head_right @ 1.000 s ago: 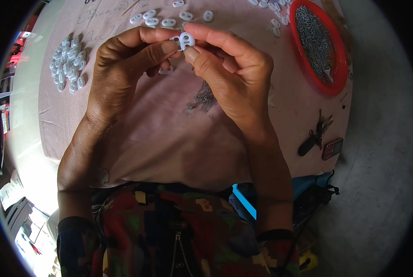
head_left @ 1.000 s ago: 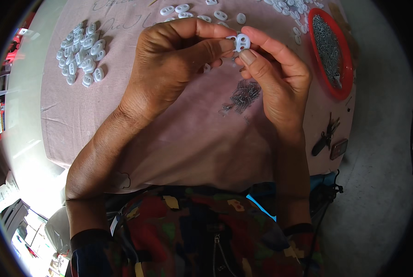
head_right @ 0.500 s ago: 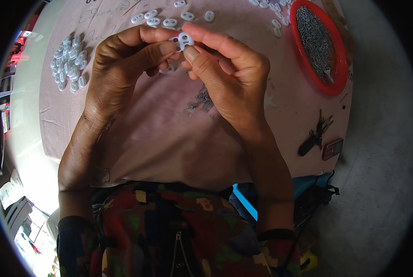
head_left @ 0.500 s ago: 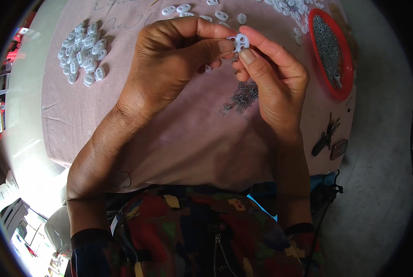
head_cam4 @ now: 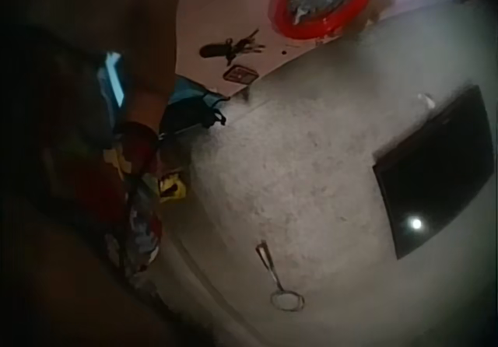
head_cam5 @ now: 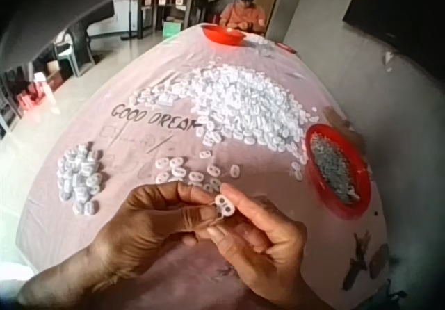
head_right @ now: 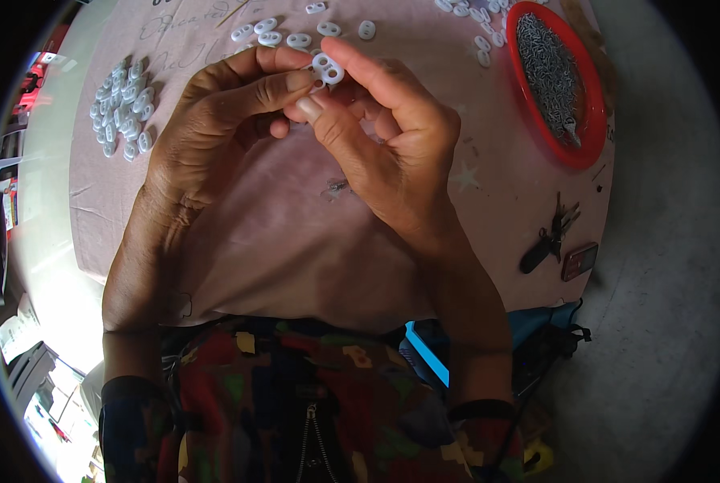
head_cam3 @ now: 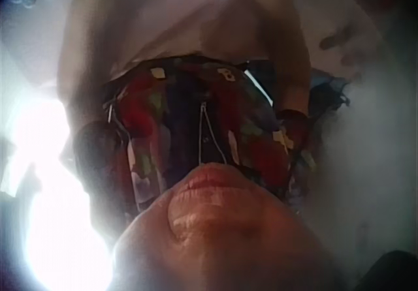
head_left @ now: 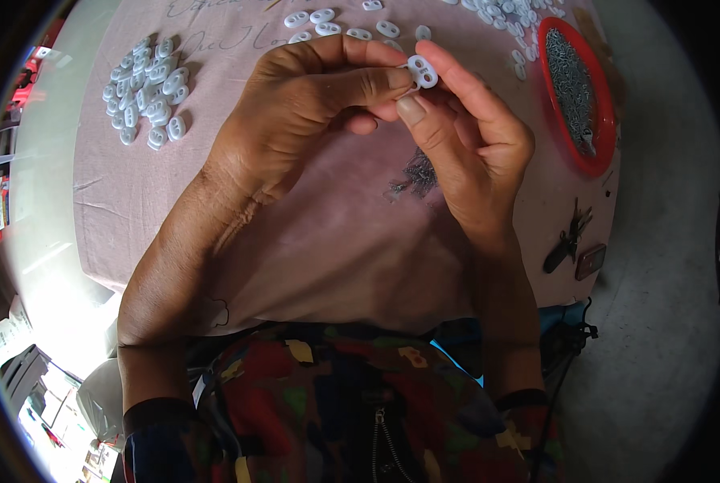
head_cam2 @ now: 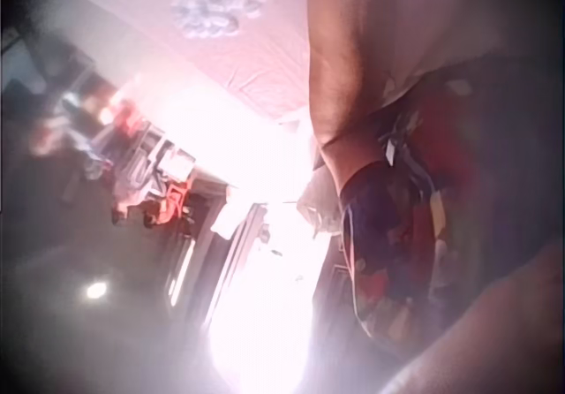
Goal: The person assembles small plastic pieces by inserting metal pins into them by hand.
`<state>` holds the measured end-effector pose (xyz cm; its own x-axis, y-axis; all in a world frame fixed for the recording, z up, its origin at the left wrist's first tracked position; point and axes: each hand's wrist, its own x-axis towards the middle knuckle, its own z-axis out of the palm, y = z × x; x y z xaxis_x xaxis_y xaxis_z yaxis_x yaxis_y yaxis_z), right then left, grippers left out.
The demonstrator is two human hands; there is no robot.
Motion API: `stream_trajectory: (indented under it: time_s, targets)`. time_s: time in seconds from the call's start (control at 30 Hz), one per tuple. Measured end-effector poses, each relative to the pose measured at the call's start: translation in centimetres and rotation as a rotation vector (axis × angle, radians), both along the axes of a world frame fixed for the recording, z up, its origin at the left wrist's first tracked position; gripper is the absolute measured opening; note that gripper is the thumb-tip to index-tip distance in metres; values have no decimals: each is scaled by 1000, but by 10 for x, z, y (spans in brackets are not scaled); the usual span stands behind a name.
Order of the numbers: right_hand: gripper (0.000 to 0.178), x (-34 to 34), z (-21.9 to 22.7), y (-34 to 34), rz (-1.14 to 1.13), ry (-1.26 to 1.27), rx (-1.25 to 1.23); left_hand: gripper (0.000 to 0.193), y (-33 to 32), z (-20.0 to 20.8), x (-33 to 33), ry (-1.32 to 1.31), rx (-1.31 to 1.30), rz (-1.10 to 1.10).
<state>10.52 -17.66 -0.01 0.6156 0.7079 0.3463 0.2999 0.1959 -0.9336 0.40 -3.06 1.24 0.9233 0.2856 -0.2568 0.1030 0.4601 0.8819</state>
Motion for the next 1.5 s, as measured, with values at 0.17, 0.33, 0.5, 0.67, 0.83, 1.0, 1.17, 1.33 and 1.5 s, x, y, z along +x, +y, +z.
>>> stream_trajectory:
  time_s: [0.17,0.33,0.5,0.67,0.83,1.0,1.17,1.33,1.5]
  targets:
    - [41,6,-7,0,-29,-230,30,26,-2,-2,0,15,-104,5]
    - [37,7,4,-2,-90,-457,-70,29,-2,-7,1,-18,-175,-5]
    - [36,11,6,-5,-94,-542,-54,25,-1,-2,1,2,-112,-37]
    - [36,15,4,-2,-72,-624,23,23,-1,2,1,4,173,-54]
    - [39,16,3,-4,-91,-734,-38,23,-4,-1,1,-2,161,-52]
    - [39,16,2,-3,-108,-746,-48,22,-11,-1,0,-10,70,22]
    - [39,17,5,-4,-58,-710,-49,22,-4,4,0,-31,192,-27]
    - [40,15,6,-3,-41,-703,-61,22,-2,0,-1,-84,262,-71]
    - [39,12,10,-5,-40,-630,-108,24,-9,1,-1,-62,332,15]
